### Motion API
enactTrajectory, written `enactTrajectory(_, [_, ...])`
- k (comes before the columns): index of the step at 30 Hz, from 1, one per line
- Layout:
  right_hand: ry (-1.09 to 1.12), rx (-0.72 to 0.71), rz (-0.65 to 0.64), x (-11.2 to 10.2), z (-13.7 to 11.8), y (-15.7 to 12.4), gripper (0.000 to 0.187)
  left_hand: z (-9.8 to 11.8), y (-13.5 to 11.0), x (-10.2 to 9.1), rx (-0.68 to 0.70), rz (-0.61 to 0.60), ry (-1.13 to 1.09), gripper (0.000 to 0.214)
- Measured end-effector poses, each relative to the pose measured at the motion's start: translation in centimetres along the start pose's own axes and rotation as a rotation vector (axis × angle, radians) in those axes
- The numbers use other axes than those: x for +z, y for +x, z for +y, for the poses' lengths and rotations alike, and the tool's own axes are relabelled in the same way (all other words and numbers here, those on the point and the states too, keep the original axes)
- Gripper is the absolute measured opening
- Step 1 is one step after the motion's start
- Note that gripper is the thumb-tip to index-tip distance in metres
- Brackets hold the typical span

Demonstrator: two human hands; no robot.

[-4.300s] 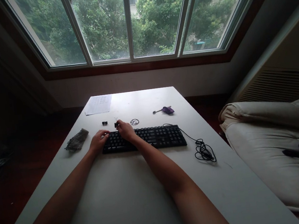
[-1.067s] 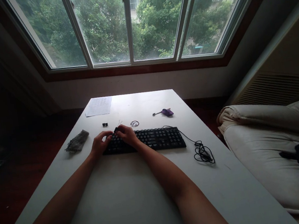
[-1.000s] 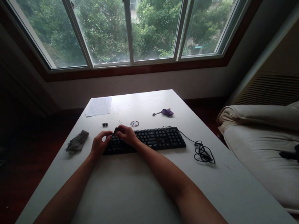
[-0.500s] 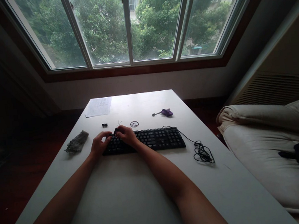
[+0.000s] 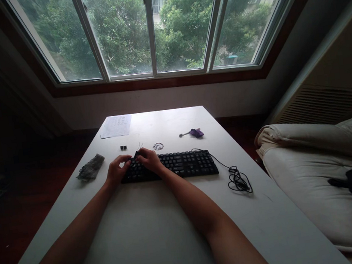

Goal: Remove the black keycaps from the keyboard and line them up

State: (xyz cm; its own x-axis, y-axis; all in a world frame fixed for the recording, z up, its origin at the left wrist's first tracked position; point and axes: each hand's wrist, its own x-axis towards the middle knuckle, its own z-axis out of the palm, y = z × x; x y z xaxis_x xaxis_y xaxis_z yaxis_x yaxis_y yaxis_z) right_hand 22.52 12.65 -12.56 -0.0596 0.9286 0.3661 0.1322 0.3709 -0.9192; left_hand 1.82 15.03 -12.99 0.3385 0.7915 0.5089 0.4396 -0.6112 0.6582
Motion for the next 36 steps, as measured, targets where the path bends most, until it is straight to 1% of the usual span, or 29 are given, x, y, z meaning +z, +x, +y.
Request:
enactTrajectory(10, [-0.002, -0.014, -0.003, 0.03, -0.31, -0.10, 0.015, -0.33, -0.06, 0.13, -0.023, 0.001, 0.011, 0.024])
enactTrajectory(28, [-0.043, -0.015, -0.002, 0.00, -0.29, -0.11, 0.015, -0.83, -0.02, 0.26, -0.008, -0.015, 0.013, 0.025])
enactTrajectory(36, [-0.056, -0.006, -0.007, 0.01, -0.34, -0.04, 0.015, -1.02, -0.04, 0.17, -0.009, -0.042, 0.002, 0.025])
